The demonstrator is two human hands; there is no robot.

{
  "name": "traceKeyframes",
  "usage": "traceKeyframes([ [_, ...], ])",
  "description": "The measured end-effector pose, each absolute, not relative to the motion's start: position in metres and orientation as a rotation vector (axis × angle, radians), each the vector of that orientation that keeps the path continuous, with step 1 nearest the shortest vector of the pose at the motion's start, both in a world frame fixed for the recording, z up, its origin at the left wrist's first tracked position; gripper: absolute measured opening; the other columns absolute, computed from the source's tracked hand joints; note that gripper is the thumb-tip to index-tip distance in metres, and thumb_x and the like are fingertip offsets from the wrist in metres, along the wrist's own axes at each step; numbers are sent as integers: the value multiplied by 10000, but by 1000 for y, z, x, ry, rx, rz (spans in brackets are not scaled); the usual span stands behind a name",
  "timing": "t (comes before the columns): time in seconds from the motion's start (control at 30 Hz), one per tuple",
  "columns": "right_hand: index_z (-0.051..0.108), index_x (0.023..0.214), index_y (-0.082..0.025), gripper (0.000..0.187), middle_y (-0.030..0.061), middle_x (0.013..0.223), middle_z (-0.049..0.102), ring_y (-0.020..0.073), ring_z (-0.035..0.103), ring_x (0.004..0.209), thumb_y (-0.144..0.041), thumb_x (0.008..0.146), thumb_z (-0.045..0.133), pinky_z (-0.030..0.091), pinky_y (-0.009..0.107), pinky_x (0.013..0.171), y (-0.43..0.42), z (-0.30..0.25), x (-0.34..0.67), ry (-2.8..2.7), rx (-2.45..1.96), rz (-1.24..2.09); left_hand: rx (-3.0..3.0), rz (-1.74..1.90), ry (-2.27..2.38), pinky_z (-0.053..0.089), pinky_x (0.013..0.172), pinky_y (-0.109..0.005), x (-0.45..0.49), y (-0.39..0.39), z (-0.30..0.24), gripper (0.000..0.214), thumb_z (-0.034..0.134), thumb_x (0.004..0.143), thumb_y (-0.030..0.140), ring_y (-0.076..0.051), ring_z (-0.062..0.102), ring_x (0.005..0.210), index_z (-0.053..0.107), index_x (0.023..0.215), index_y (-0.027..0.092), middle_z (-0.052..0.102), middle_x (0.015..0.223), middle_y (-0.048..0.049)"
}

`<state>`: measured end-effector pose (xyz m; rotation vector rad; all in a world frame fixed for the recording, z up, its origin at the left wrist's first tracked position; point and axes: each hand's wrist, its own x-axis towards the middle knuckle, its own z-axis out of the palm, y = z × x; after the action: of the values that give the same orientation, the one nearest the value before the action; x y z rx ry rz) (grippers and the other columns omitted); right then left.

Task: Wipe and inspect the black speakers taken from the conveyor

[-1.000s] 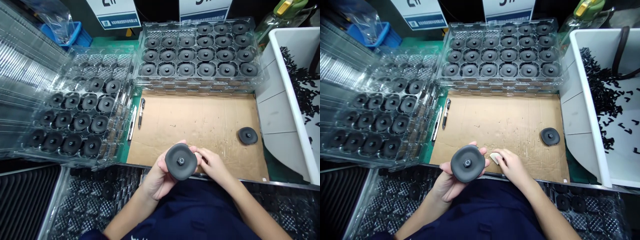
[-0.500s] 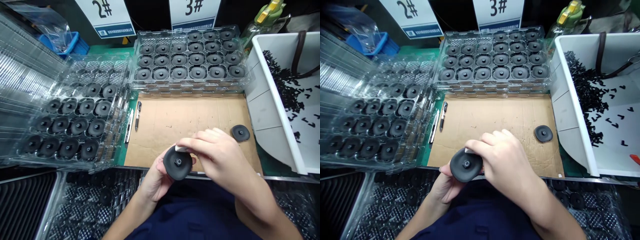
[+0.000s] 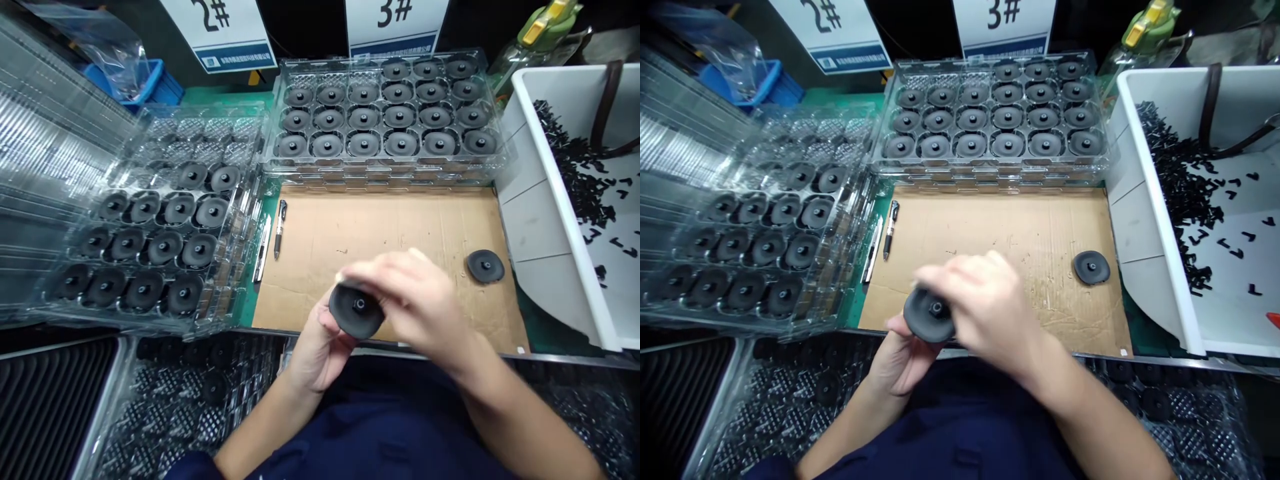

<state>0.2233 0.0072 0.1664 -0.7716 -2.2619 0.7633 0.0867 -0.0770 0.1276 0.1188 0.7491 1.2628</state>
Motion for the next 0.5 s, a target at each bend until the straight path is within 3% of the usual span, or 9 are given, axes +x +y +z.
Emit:
traceKeyframes([
  [0.13,617,1085,-245,224,5,949,646,118,550,726,-255,920,465,407,261,672,13,120,247,-2144,-1254,973,113,1306,679,479,941,-361,78,-80,126,628,694,656,498,-298,561,1131,551,1221,264,480,1380,-72],
  [0.3,630,1079,-201,274,45,880,652,169,590,775,-292,923,424,456,299,692,-1,69,266,-2241,-1353,1129,96,1270,535,485,935,-359,71,-81,125,632,629,721,507,-316,489,1213,506,1277,233,407,1438,-89],
  [0.5,606,1117,-264,249,35,955,638,160,595,789,-259,896,491,466,274,636,-12,150,292,-2295,-1150,1035,129,1234,445,447,979,-393,67,-80,130,590,546,819,475,-346,384,1290,444,1333,203,260,1512,-88],
])
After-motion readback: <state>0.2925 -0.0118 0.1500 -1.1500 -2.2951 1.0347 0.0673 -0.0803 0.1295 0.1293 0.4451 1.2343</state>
